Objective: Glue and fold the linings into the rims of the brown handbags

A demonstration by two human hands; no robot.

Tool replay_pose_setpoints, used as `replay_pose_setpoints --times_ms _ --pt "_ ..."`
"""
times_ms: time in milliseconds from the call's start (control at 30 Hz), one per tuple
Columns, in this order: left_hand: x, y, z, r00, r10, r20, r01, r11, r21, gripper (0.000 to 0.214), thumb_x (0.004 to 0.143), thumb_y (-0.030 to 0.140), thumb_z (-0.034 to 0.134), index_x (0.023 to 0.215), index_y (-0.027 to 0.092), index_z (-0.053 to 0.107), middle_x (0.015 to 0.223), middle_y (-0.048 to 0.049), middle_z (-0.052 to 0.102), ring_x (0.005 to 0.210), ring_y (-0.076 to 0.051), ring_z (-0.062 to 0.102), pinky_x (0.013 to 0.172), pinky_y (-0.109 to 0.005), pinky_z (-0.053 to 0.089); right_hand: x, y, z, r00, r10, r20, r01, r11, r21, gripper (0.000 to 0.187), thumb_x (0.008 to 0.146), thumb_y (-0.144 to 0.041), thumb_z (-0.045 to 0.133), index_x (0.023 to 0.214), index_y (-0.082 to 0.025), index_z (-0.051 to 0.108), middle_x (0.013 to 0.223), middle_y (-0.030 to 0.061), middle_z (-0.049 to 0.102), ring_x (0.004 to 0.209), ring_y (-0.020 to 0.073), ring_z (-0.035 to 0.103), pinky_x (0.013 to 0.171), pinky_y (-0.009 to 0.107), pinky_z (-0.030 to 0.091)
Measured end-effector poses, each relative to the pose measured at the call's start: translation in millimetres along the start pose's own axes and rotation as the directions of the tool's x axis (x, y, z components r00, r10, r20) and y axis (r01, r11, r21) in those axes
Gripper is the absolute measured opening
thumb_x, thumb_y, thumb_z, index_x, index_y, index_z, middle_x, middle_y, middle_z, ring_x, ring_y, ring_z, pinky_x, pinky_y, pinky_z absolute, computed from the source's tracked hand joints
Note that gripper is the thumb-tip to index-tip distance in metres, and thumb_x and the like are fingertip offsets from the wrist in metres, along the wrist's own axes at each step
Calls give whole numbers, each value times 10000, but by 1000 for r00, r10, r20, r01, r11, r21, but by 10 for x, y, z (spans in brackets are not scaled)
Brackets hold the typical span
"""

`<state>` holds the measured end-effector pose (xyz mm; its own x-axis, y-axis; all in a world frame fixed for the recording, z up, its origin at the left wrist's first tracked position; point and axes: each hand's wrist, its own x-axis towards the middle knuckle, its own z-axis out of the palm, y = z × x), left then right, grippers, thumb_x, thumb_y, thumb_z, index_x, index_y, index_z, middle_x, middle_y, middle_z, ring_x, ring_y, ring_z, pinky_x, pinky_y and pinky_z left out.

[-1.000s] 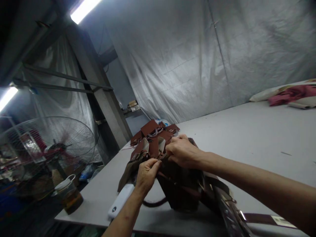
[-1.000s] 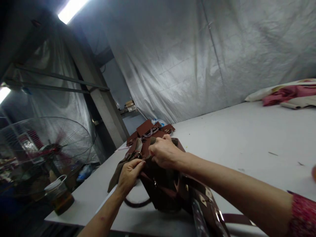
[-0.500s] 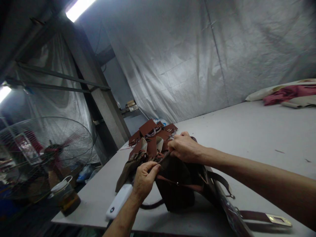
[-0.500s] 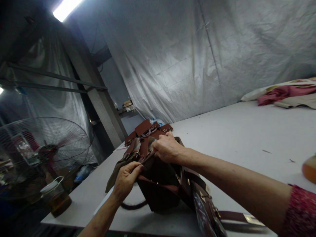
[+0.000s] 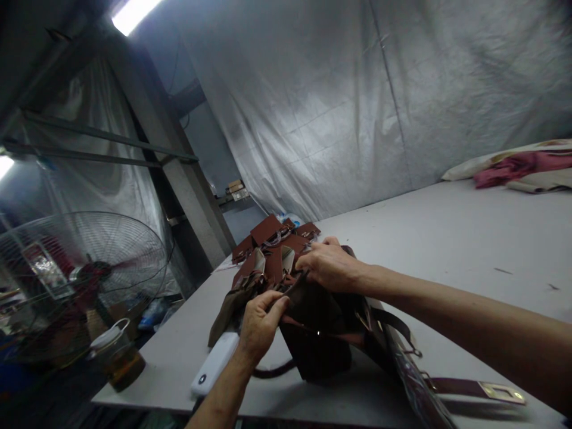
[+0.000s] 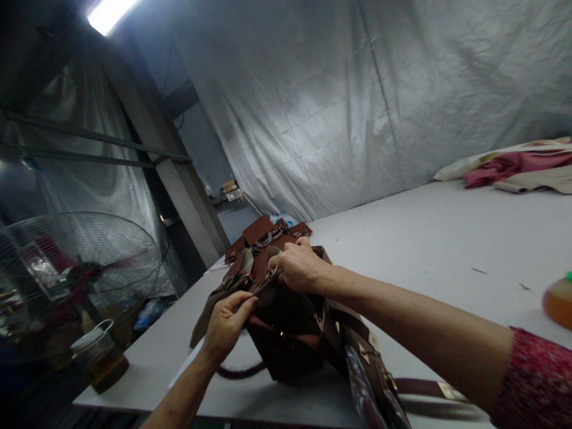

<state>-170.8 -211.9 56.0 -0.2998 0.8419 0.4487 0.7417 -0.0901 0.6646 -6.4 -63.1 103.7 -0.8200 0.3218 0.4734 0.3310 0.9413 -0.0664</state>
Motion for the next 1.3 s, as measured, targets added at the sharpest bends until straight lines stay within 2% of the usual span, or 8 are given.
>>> replay_pose_setpoints --times_ms 200,500,700,833,900,1033,1167,1300 --pt "1 6 11 1000 -12 -5 12 999 -46 257 836 376 587 801 142 687 712 -10 647 685 -134 568 644 -208 420 -1 12 23 1000 1 -18 0 1000 15 275 729 -134 564 896 -285 722 752 17 717 859 220 579 773 360 179" --pt "-7 111 -22 999 3 34 -3 1000 -17 248 817 357 585 740 135 662 642 2 607 631 -120 538 607 -202 409 7 -12 1 1000 -6 24 7 1000 -16 217 759 -151 551 793 -252 740 758 24 719 859 207 546 801 385 174" --pt "276 374 -95 977 -40 210 21 996 90 170 700 298 644 754 140 674 693 -12 654 652 -144 579 588 -211 420 21 -53 41 999 -43 21 44 997 -67 187 742 -133 550 743 -197 727 721 56 690 827 217 504 760 381 191" --pt "459 506 -16 974 5 226 -43 985 167 207 621 250 698 802 155 730 752 -47 708 705 -191 620 598 -236 425 -17 -69 40 996 -90 17 91 993 -75 126 752 -180 572 699 -196 686 682 53 663 850 231 512 772 390 193" --pt "480 511 8 977 4 213 -46 980 192 150 638 223 664 754 164 739 707 -43 704 682 -189 617 583 -236 415 -61 -8 3 994 -106 20 106 993 -57 100 735 -200 599 799 -202 677 721 43 664 876 232 525 796 384 204" --pt "446 463 -27 968 -60 242 28 991 134 175 654 225 651 779 150 748 713 -40 713 652 -170 616 582 -226 420 -149 184 -134 996 -85 14 85 996 15 376 665 -131 650 1030 -220 629 881 25 665 974 215 531 876 377 208" --pt "424 447 -66 968 -54 245 25 992 120 164 661 227 651 770 148 744 704 -32 709 643 -160 608 564 -214 415 -164 254 -226 996 -39 78 35 998 54 106 748 -179 645 820 -236 697 840 13 666 1000 214 513 890 386 213" --pt "419 467 -56 966 -73 250 40 990 132 158 674 232 644 775 151 734 723 -33 713 659 -166 618 581 -223 425 -129 239 -201 998 -8 62 5 999 38 102 792 -245 629 737 -227 712 756 16 667 952 218 512 834 380 224"
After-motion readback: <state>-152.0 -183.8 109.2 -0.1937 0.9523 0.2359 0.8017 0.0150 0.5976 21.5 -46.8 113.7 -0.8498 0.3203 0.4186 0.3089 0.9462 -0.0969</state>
